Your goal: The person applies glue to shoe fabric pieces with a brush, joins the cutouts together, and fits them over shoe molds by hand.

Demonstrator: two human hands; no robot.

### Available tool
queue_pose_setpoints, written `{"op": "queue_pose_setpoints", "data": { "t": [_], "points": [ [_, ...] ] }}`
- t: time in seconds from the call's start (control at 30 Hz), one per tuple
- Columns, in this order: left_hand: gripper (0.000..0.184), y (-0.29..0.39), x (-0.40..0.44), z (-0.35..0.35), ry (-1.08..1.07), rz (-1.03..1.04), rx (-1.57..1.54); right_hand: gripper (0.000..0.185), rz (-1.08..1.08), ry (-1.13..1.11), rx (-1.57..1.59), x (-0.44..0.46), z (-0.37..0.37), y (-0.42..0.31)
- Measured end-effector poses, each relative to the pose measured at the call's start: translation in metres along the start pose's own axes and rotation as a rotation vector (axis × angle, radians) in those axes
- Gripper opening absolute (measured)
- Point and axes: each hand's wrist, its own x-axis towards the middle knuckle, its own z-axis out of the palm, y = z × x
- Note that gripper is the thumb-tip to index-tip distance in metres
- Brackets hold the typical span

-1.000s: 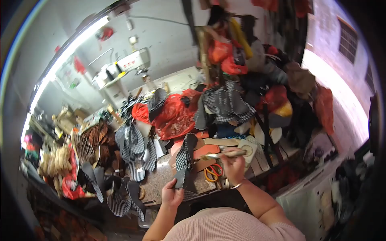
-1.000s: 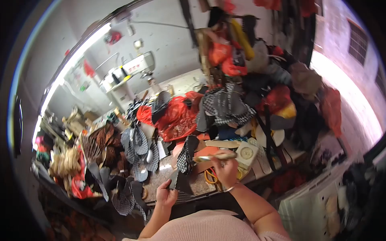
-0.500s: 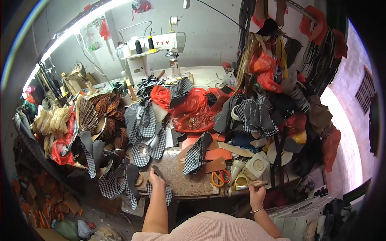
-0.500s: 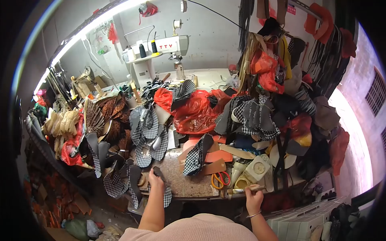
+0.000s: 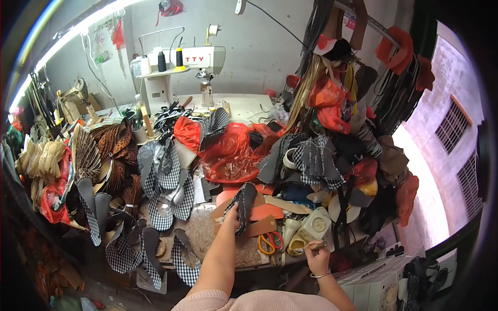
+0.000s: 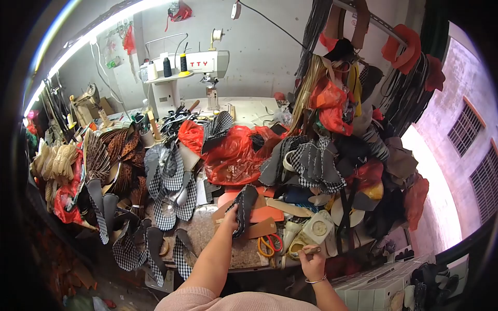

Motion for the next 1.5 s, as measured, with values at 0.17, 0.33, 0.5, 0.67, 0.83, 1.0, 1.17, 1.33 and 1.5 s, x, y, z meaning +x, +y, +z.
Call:
{"op": "queue_pose_setpoints", "data": {
  "t": [0.17, 0.33, 0.5, 0.67, 0.83, 1.0, 1.17, 1.33, 1.5],
  "points": [
    [0.033, 0.002, -0.007, 0.006, -0.078, 0.056, -0.105, 0.013, 0.061, -0.021, 0.029, -0.002, -0.01, -0.003],
    [0.04, 0.013, -0.069, 0.058, 0.393, 0.829, 1.268, 0.015, 0.081, 0.101, 0.07, 0.001, -0.015, -0.002],
    [0.035, 0.036, -0.101, 0.05, 0.489, 0.558, 1.864, 0.014, -0.011, 0.063, 0.044, 0.005, -0.014, 0.002],
    [0.021, 0.042, -0.136, 0.07, 0.526, 1.056, 1.665, 0.015, 0.05, 0.053, 0.078, -0.003, -0.01, 0.003],
    [0.027, 0.047, -0.157, 0.081, 0.52, 1.375, 1.408, 0.016, -0.06, 0.074, 0.088, -0.007, -0.017, 0.007],
    [0.027, 0.055, -0.173, 0.085, 0.554, 0.988, 1.72, 0.018, 0.002, 0.104, 0.183, -0.014, -0.021, 0.035],
    [0.031, 0.07, -0.183, 0.103, 0.669, 0.791, 2.075, 0.019, 0.014, 0.121, 0.24, -0.021, -0.035, 0.035],
    [0.02, 0.094, -0.188, 0.133, 0.337, 0.966, 1.243, 0.017, 0.066, 0.112, 0.145, -0.024, -0.049, 0.028],
    [0.082, 0.04, -0.239, 0.131, -0.568, 1.029, 0.758, 0.015, 0.085, 0.173, 0.183, -0.026, -0.057, 0.034]
  ]
}}
